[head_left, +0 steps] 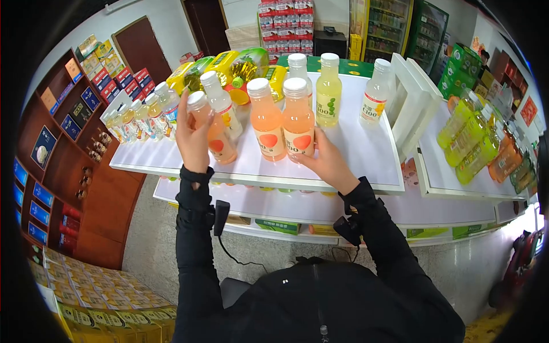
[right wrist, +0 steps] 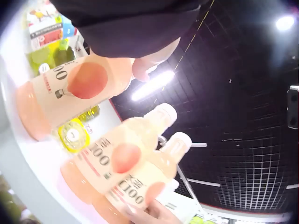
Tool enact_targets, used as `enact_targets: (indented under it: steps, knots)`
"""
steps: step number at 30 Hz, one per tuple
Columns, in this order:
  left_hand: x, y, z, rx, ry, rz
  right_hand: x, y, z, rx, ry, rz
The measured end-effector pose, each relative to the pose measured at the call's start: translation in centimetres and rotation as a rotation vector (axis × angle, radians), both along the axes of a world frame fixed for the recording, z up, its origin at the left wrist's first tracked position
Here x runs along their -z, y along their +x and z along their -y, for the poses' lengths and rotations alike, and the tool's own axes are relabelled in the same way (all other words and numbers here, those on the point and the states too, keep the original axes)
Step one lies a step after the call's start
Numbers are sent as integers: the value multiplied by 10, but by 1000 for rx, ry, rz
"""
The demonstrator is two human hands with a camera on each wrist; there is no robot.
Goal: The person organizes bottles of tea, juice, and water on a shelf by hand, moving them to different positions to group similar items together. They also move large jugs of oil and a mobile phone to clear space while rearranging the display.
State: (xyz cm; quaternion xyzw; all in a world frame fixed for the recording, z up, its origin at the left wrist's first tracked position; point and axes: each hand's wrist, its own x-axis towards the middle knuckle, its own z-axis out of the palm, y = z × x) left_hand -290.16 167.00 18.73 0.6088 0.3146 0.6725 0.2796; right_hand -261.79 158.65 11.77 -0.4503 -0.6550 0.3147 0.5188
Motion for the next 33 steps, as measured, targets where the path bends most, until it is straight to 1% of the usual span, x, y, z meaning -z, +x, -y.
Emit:
enact_targets:
  steps: [1, 2, 4, 5, 6, 8, 10, 11, 12, 14, 15, 17, 18, 20, 21, 22, 23, 24, 25, 26, 27, 28, 29, 30, 31, 33]
  knots:
    - [-2, 12, 12, 57, -29, 38, 1, 1, -2, -7, 10, 30]
    - [-1, 22, 18, 54, -37, 40, 2, 1, -2, -18, 19, 59]
    - [0, 41, 22, 176, -12, 60, 4, 1, -3, -8, 19, 72]
    - [5, 47, 19, 104, 34, -15, 5, 1, -2, 7, 27, 83]
    - [2, 57, 25, 112, 22, 41, 5, 1, -1, 4, 23, 87]
    - [1, 57, 27, 187, -33, 93, 3, 0, 0, 23, 57, 72]
    - [1, 56, 31, 141, 33, 76, 10, 3, -2, 1, 54, 62]
    - [6, 49, 30, 121, -34, 61, 13, 3, -4, -5, 44, 54]
    - [7, 48, 29, 219, -5, 196, 11, 2, -6, -31, 52, 53]
    - [9, 35, 20, 181, -28, 283, 7, 3, -6, 5, 17, -212]
    - [12, 26, 11, 176, -22, 280, 5, 7, -4, -1, 22, -213]
    - [20, 6, -9, 16, -30, 230, 2, 24, 3, 418, 330, -89]
    - [22, -1, -15, -6, -70, 180, 1, 39, 3, 430, 331, -86]
    - [27, -10, -25, -56, -192, 34, -2, 75, -4, 700, 442, -22]
    - [33, -12, -33, -27, -215, 4, -2, 94, -8, 715, 438, -19]
    - [44, -18, -46, -14, -219, 2, -2, 112, -15, 768, 416, 56]
    - [58, -25, -63, 83, -229, -32, -1, 126, -24, 818, 394, 132]
    - [66, -25, -72, 178, -238, -64, 1, 138, -36, 829, 394, 137]
    - [63, -18, -66, 238, -309, -2, 3, 147, -48, 714, 336, 128]
    - [68, -19, -73, 249, -311, -1, 8, 155, -55, 598, 276, 118]
    - [77, -25, -86, 294, -341, 15, 3, 145, -53, 664, 284, 85]
    - [77, -26, -90, 339, -370, 30, 10, 158, -62, 674, 283, 87]
    - [78, -28, -93, 330, -385, -9, 19, 178, -77, 634, 206, 72]
    - [77, -29, -94, 341, -386, -10, 14, 179, -77, 595, 128, 56]
    - [76, -32, -95, 381, -390, -35, 12, 179, -72, 606, 123, 57]
    - [74, -29, -93, 468, -369, -67, -1, 173, -60, 466, -4, -105]
